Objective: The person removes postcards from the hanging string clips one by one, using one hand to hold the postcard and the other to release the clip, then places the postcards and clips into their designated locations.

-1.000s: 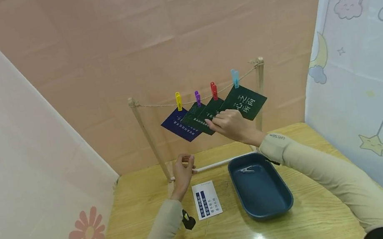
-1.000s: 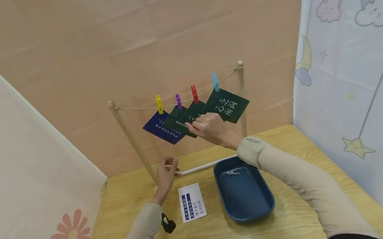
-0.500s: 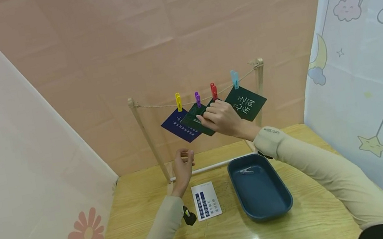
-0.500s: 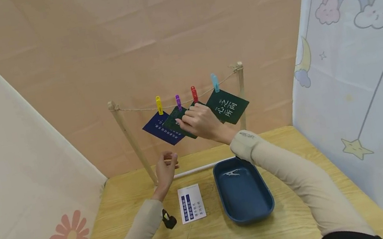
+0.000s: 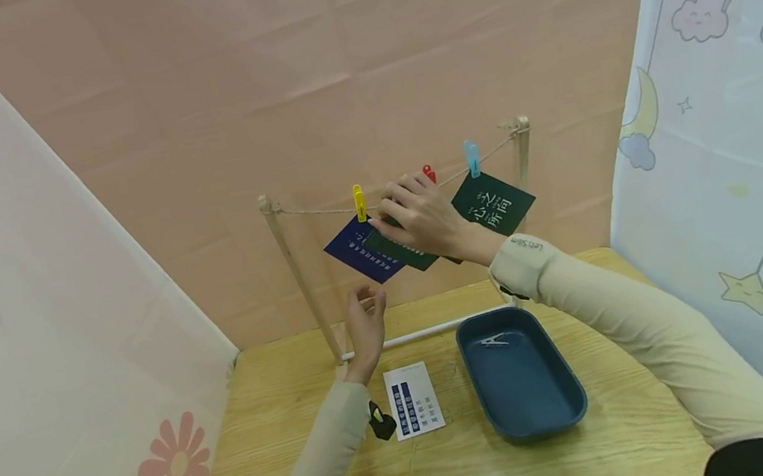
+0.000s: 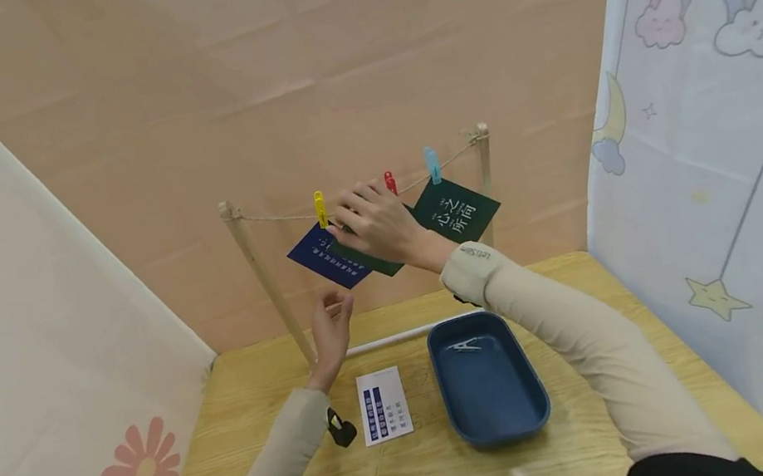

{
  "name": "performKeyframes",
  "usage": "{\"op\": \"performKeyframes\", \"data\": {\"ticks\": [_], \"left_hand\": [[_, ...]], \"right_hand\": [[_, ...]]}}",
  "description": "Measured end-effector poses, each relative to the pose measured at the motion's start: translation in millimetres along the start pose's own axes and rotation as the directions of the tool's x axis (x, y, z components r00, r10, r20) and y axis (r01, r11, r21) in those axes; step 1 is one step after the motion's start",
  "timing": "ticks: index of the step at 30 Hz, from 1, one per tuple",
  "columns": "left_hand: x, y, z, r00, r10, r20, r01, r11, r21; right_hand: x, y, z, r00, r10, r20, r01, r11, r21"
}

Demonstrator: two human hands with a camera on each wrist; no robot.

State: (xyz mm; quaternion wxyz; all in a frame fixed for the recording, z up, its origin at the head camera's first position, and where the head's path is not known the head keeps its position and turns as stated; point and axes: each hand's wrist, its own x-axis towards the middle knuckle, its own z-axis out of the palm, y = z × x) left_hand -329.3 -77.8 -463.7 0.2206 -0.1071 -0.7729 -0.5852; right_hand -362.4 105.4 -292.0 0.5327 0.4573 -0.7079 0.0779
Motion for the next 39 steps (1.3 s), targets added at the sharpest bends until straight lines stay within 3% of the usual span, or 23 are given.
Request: {"op": "performKeyframes", "data": {"ticks": [5, 14, 19, 27, 29, 39], "left_hand": [[3.0, 0.6, 1.4, 1.0, 0.019, -0.016, -0.019, 1.0, -0.008], [7.2, 7.7, 2.8, 1.0, -0.007, -0.001, 0.007, 1.0, -0.022], [9.9, 9.1, 4.9, 1.0, 0.002, -0.017, -0.002, 1.0, -0.024], [11.5, 12.1, 6.6, 0.999, -0.006, -0.045, 0.004, 0.998, -0.056], [9.5, 19.3, 6.5, 0.998, -0.009, -0.056, 0.005, 0.997, -0.071], [15.1, 15.4, 5.0, 0.997, 0.036, -0.073, -0.04, 0.998, -0.047]], "right_hand": [[12.9, -0.6, -0.2, 0.998, 0.006, 0.057, -0.006, 1.0, 0.001], [29.7, 1.2, 1.4, 0.987, 0.062, 0.15, -0.057, 0.998, -0.033], [36.2, 2.9, 1.9, 0.966, 0.093, 0.243, -0.082, 0.995, -0.054], [41.3, 4.3, 1.0, 0.907, 0.142, 0.397, -0.133, 0.99, -0.05], [41.7, 5.0, 2.0, 0.901, 0.145, 0.408, -0.139, 0.989, -0.046], [43.1, 3.8, 5.8, 0.889, 0.142, 0.435, -0.115, 0.989, -0.089]]}}
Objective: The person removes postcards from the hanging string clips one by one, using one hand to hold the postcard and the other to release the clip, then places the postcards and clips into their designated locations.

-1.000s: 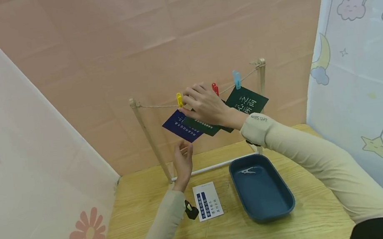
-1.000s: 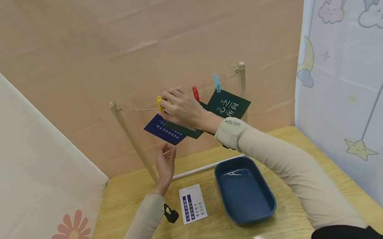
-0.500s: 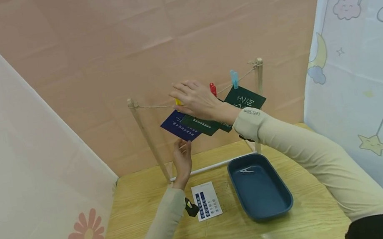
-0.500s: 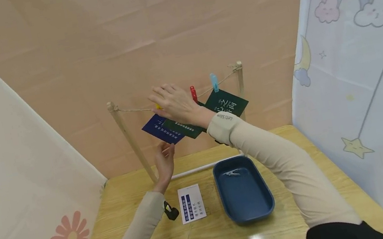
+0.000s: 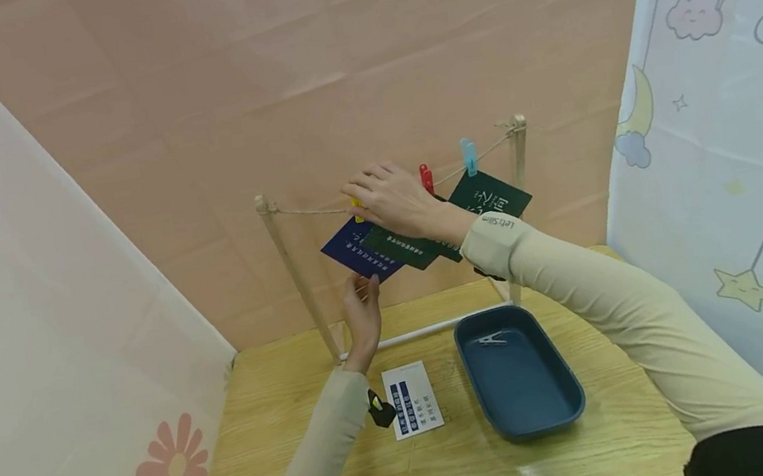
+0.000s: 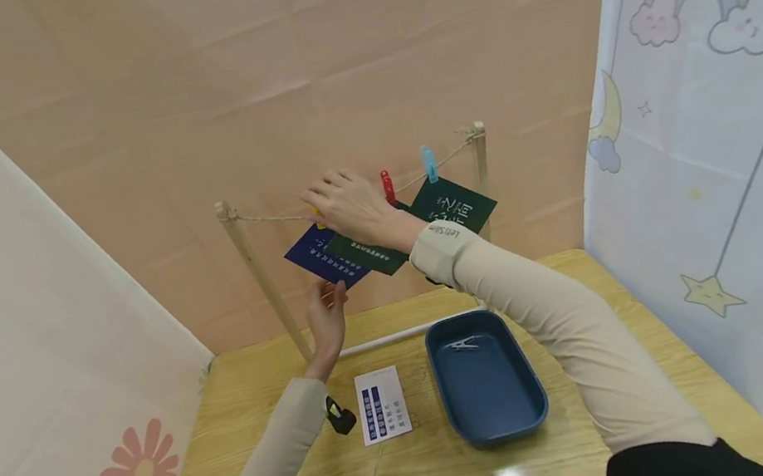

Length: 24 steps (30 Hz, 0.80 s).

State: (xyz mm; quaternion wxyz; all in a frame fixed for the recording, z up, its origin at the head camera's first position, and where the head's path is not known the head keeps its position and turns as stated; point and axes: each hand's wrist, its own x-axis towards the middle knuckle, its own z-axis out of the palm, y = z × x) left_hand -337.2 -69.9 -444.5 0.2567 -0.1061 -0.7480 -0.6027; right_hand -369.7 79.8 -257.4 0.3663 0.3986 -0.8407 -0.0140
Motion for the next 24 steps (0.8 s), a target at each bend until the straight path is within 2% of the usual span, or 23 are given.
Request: {"op": "performKeyframes", "data": {"ticks": [7, 11, 14, 17, 21, 24], "left_hand": [[0.0, 1.2, -2.1, 0.999, 0.032, 0.01, -0.032, 0.999, 0.001], [-0.1, 0.7, -3.2, 0.999, 0.034, 0.022, -0.033, 0.999, -0.013], [-0.4, -0.1, -3.5, 0.999, 0.04, 0.03, -0.04, 0.999, -0.012], [-1.0, -1.2, -3.3, 0.998, 0.051, 0.03, -0.05, 0.999, -0.011], [-2.2, -1.6, -3.5, 0.999, 0.05, 0.022, -0.05, 0.999, -0.009], [-2.7, -1.1, -3.7, 0.999, 0.045, 0.013, -0.045, 0.999, 0.007]], "right_hand": [[1.9, -1.7, -3.1, 1.0, 0.002, 0.005, -0.002, 1.0, -0.023], [5.9, -2.5, -8.7, 0.996, 0.014, 0.086, -0.007, 0.997, -0.08], [10.0, -3.2, -13.7, 0.986, 0.02, 0.167, 0.004, 0.99, -0.139], [14.3, -4.1, -17.8, 0.978, 0.014, 0.21, 0.022, 0.985, -0.17], [20.2, -4.9, -21.1, 0.969, 0.022, 0.246, 0.018, 0.988, -0.156], [25.0, -5.6, -24.6, 0.948, 0.068, 0.31, -0.045, 0.996, -0.082]]}}
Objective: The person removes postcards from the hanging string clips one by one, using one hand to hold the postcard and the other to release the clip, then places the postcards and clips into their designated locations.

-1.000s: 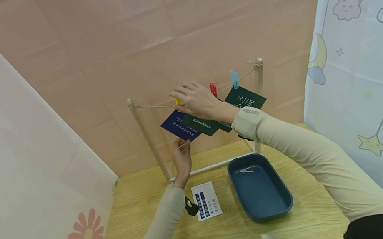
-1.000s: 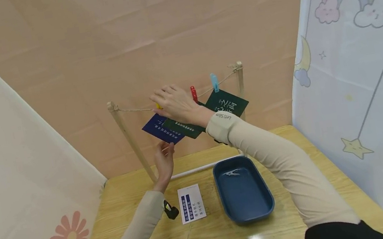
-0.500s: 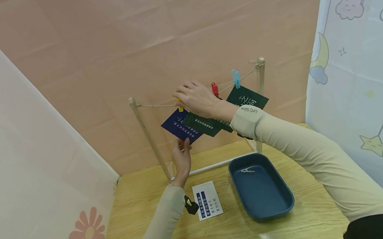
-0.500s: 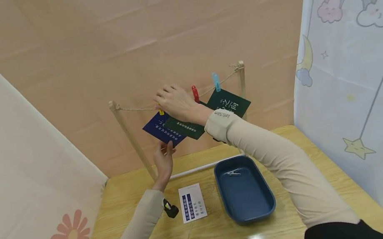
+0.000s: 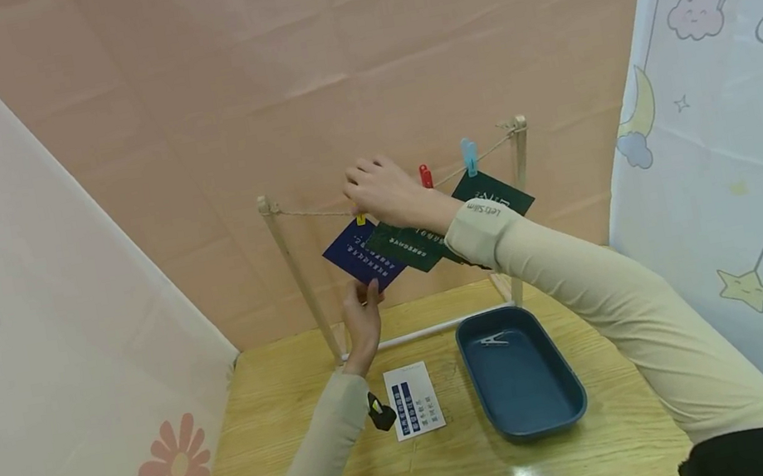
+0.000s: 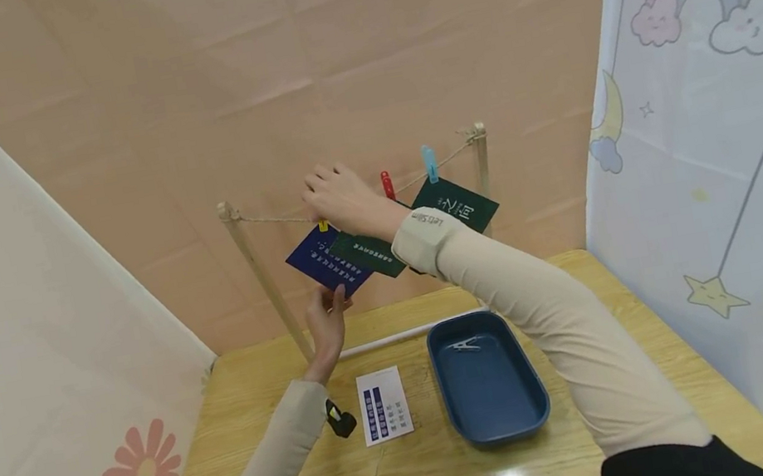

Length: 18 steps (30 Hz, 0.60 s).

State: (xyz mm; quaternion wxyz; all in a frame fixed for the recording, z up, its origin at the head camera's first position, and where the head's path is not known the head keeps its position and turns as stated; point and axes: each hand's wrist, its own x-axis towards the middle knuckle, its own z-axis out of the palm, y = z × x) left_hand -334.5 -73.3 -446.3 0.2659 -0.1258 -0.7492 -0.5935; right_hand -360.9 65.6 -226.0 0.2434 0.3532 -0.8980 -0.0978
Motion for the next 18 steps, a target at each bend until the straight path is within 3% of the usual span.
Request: {"op": "performKeyframes", "data": {"ticks": [7, 15, 18], "left_hand": [[0.5, -0.5, 0.4, 1.0, 0.003, -0.01, -0.003, 1.0, 0.023], [-0.2, -0.1, -0.3, 1.0, -0.002, 0.0, 0.002, 1.0, 0.004], [-1.1, -1.1, -0.2, 1.0, 0.004, -0.002, -0.004, 1.0, 0.004]], "right_hand": [[7.4, -1.0, -15.3, 0.985, 0.113, 0.134, -0.144, 0.958, 0.249], [5.9, -2.9, -19.5, 0.975, 0.11, 0.193, -0.175, 0.916, 0.362], [5.6, -3.3, -19.1, 0.974, 0.087, 0.208, -0.154, 0.929, 0.335]]}}
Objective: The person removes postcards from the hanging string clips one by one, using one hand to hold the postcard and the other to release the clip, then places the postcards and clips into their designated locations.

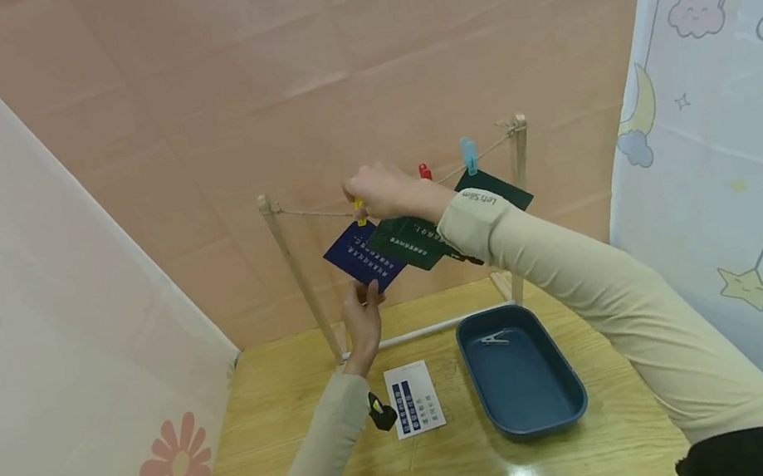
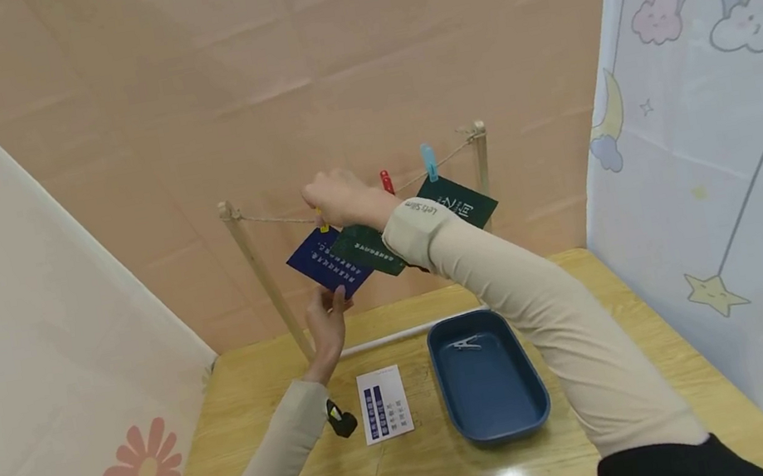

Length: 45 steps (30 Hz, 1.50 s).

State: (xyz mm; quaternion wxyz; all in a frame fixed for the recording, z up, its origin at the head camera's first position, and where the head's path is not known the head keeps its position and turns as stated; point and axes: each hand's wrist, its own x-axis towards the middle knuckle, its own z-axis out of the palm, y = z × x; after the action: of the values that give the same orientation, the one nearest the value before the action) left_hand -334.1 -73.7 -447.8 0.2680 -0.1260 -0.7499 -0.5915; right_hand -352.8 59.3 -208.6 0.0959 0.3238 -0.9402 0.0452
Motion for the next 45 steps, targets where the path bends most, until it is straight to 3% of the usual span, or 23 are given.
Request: {"op": "performKeyframes", "data": {"ticks": [6, 10, 16, 28, 45], "left_hand": [[1.2, -0.4, 0.7, 1.0, 0.026, -0.014, -0.026, 1.0, -0.006], [1.8, 0.4, 1.0, 0.999, 0.026, -0.018, -0.027, 0.999, -0.022], [2.8, 2.2, 1.0, 1.0, 0.005, -0.017, -0.006, 1.0, -0.016], [3.8, 5.4, 3.8, 0.997, 0.064, -0.045, -0.063, 0.998, 0.014], [2.7, 7.7, 0.6, 0.998, 0.032, -0.046, -0.031, 0.999, 0.014]], "right_hand": [[1.0, -2.1, -2.4, 0.998, -0.059, 0.005, 0.059, 0.986, -0.158], [1.5, -3.3, -3.2, 0.997, -0.072, -0.002, 0.07, 0.977, -0.202], [1.4, -0.4, -1.9, 0.995, -0.094, -0.045, 0.084, 0.979, -0.186], [-2.8, 9.5, 9.9, 0.965, -0.151, -0.216, 0.126, 0.984, -0.125], [-5.7, 13.4, 9.1, 0.954, -0.148, -0.261, 0.113, 0.983, -0.144]]}}
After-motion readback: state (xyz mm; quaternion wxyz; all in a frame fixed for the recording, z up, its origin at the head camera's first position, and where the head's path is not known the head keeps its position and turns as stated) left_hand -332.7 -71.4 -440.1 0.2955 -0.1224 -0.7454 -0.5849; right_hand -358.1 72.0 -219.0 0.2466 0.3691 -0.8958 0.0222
